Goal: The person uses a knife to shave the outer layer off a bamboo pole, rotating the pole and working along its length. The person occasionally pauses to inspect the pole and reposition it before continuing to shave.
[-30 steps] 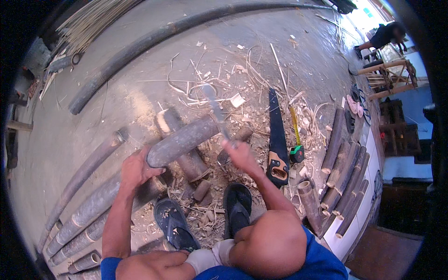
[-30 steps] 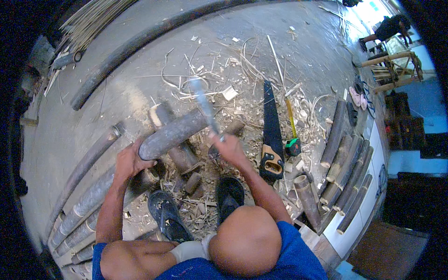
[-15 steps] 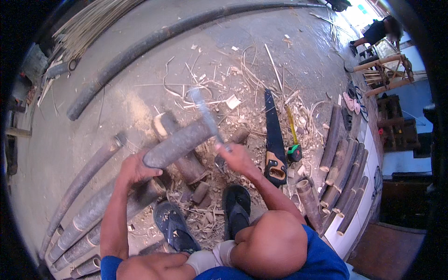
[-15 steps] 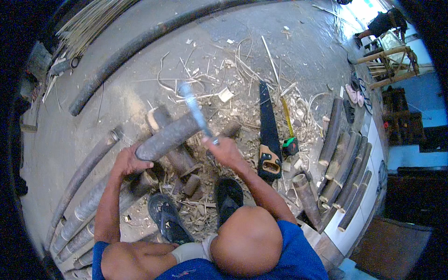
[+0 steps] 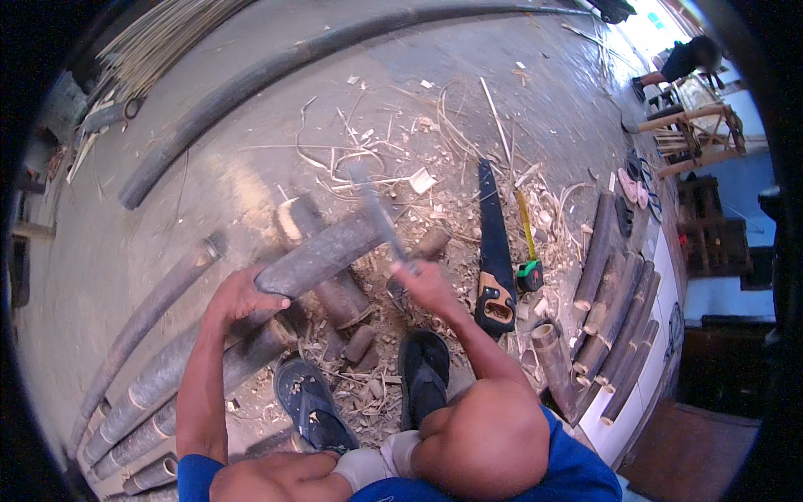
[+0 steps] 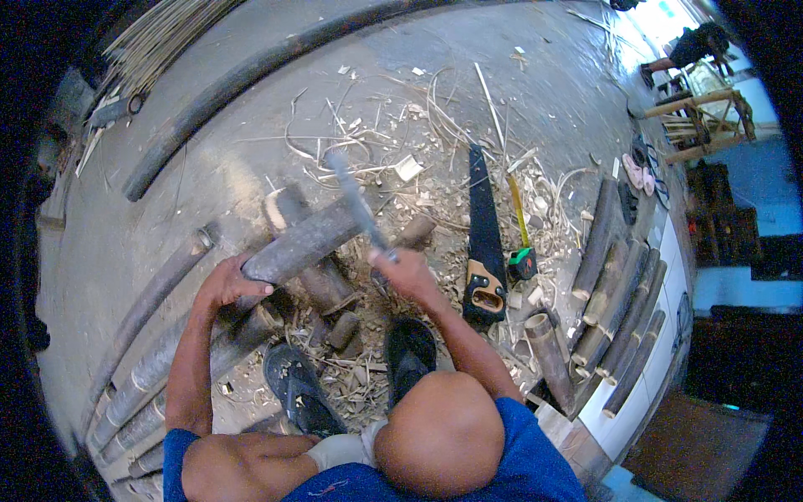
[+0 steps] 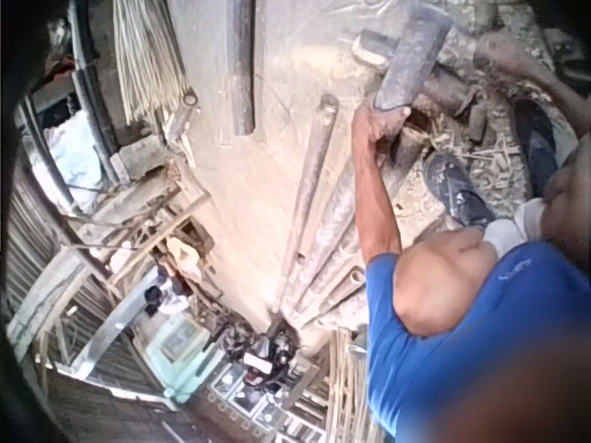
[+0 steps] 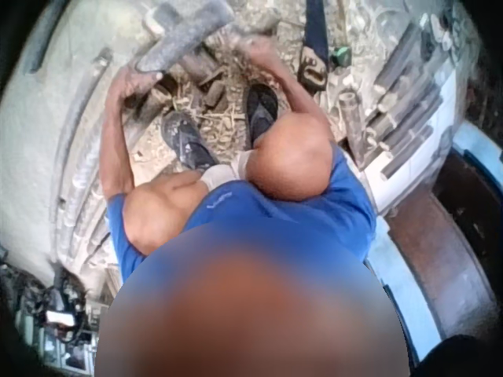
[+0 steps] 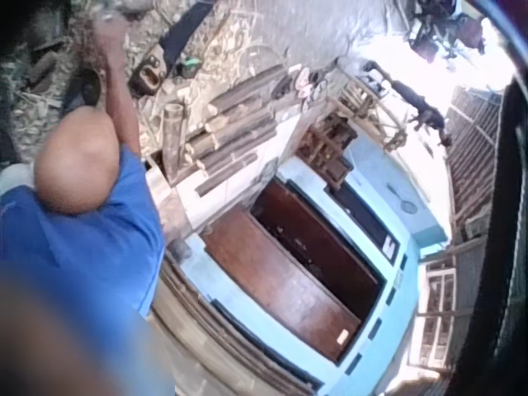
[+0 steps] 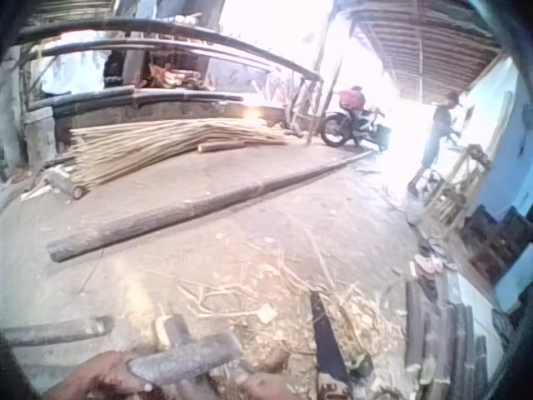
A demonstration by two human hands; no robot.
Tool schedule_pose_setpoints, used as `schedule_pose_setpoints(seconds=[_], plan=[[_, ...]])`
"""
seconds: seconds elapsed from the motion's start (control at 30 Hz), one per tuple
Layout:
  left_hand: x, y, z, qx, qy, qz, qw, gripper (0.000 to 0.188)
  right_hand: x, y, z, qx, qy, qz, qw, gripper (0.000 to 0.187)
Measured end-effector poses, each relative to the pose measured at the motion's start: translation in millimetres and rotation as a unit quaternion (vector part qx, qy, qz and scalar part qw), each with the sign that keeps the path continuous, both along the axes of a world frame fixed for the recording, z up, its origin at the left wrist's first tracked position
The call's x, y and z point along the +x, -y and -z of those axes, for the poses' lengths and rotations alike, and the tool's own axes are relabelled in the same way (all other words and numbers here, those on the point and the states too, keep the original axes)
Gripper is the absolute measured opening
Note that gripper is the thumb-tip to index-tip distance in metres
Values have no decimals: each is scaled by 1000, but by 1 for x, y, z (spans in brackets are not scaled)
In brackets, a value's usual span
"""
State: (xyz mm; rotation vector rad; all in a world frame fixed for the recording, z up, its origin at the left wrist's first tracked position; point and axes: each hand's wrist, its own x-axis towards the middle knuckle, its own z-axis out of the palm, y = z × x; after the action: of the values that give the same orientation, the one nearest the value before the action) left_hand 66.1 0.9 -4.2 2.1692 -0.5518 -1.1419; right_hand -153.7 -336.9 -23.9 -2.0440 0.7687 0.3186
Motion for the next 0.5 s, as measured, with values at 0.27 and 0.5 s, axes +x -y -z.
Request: schedule_pose_setpoints(seconds=[0.27,0.5], plan=[[-43,23,-3,48,321,71,943,102,-7,6,6,-56,-42,-130,989,68],[-43,27,-12,45,283,34,958,96,-10,19,-4,-24,79,161,983,48]])
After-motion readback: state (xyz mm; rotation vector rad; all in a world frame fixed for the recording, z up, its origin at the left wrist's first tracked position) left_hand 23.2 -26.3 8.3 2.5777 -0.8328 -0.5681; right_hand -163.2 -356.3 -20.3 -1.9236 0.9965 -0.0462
